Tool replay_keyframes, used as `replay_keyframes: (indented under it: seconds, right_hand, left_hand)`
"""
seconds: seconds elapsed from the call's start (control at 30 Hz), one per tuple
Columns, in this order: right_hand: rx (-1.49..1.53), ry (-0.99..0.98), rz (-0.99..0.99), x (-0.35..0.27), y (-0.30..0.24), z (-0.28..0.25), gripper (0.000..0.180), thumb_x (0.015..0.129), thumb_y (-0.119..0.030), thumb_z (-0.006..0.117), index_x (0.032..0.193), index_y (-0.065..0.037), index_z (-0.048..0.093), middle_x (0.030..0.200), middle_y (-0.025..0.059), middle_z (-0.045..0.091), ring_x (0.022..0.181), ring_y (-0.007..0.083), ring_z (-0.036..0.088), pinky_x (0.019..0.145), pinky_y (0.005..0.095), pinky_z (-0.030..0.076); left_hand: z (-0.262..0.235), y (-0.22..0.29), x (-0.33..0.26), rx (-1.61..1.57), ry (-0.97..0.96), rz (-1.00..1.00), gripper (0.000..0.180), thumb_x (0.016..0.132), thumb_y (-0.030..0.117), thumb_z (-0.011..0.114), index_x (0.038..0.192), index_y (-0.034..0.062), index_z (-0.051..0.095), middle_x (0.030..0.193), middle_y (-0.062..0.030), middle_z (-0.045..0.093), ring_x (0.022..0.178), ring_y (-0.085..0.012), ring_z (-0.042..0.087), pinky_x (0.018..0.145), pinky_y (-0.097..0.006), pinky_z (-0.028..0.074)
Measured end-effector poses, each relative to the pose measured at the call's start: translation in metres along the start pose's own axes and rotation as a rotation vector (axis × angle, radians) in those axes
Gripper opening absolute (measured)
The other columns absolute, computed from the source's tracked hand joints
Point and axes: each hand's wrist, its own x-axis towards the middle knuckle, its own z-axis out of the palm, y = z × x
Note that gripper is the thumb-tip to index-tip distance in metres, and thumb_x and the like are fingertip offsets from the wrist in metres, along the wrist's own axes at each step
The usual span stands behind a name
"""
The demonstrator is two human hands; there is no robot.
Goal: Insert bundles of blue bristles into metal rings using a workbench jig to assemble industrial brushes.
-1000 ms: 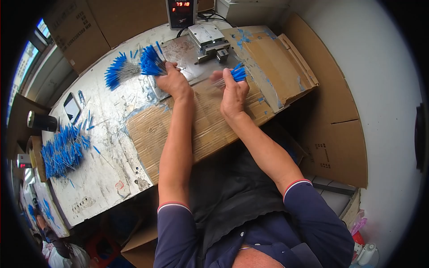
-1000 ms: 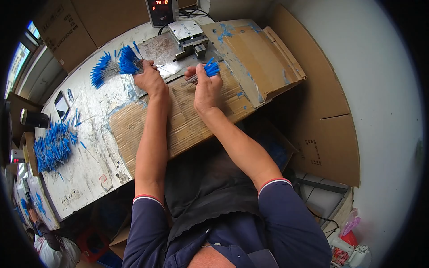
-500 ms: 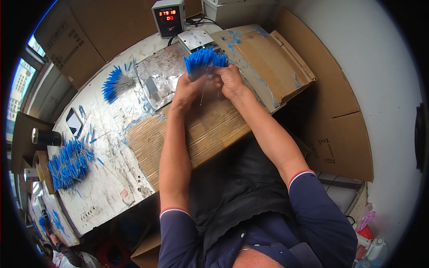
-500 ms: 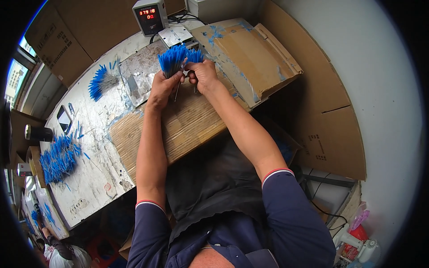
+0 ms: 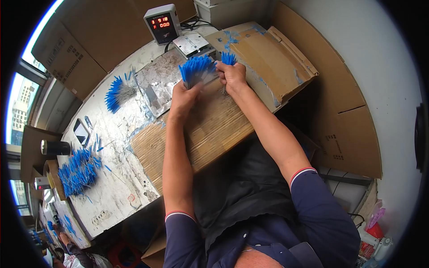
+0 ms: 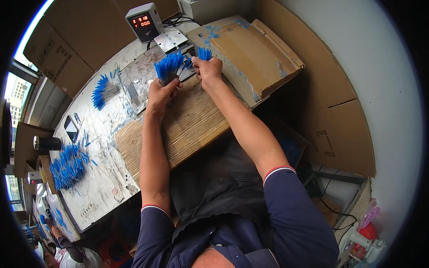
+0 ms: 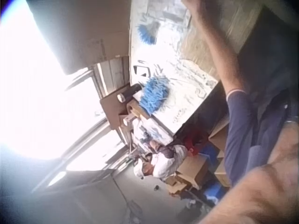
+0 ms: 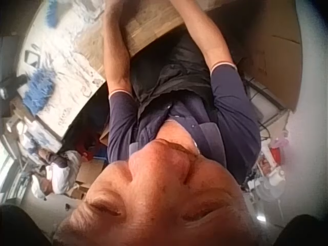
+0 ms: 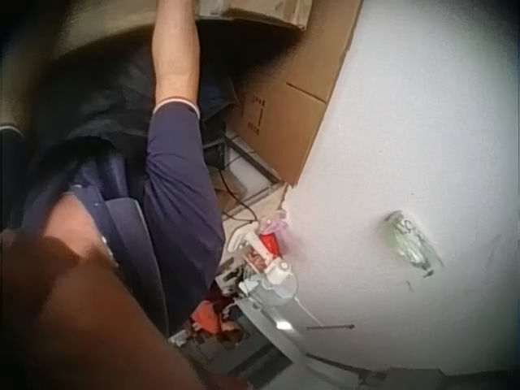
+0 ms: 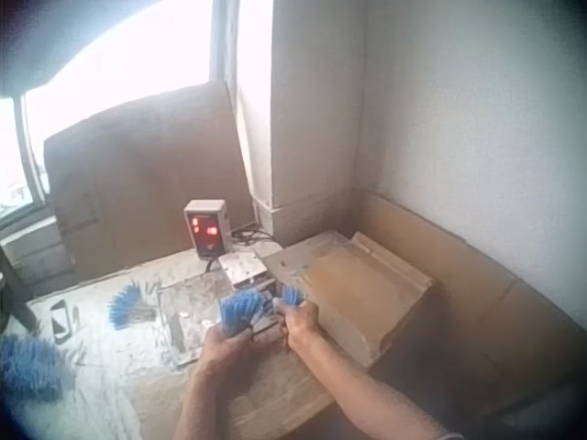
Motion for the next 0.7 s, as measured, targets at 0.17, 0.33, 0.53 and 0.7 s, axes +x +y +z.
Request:
replay_keyframes:
  seconds: [0.17,0.33,0.53,0.7]
  right_hand:
    - [-0.055,0.010,-0.037,0.004,0.007,0.005,0.018,0.084,-0.011,0.077,0.077,-0.004,0.062,0.069,0.0037,0.062,0.048,0.0066,0.048,0.039,0.0227,0.032]
    - [-0.078,-0.061,-0.217,-0.007,0.020,0.002,0.021,0.088,-0.018,0.074,0.079,-0.003,0.063,0.066,0.0020,0.062,0.048,0.0063,0.050,0.040,0.0234,0.036]
    - [-0.068,-0.054,-0.279,-0.012,0.022,0.003,0.017,0.089,-0.020,0.073,0.091,-0.005,0.063,0.073,0.0021,0.063,0.051,0.0039,0.048,0.040,0.0211,0.034]
    - [-0.136,-0.062,-0.309,-0.014,0.021,0.002,0.017,0.090,-0.022,0.071,0.092,-0.006,0.064,0.073,0.0000,0.063,0.053,0.0037,0.050,0.042,0.0209,0.036]
  left_hand:
    - [0.000,0.011,-0.008,0.110,0.019,0.002,0.011,0.094,0.017,0.068,0.095,0.0065,0.068,0.074,-0.0002,0.068,0.055,-0.0047,0.050,0.049,-0.021,0.037]
    - [-0.009,0.012,-0.012,-0.007,0.178,-0.069,0.007,0.092,0.009,0.068,0.093,0.0028,0.068,0.076,-0.0023,0.069,0.057,-0.0061,0.052,0.052,-0.024,0.041]
    - [-0.003,0.006,-0.002,0.386,0.306,-0.036,0.013,0.088,0.013,0.073,0.094,0.0016,0.069,0.076,-0.0093,0.072,0.061,-0.0169,0.063,0.060,-0.034,0.050]
    - [-0.003,-0.001,-0.003,0.623,0.367,0.149,0.016,0.084,0.013,0.073,0.096,0.0026,0.071,0.081,-0.0175,0.072,0.073,-0.0314,0.070,0.071,-0.040,0.052]
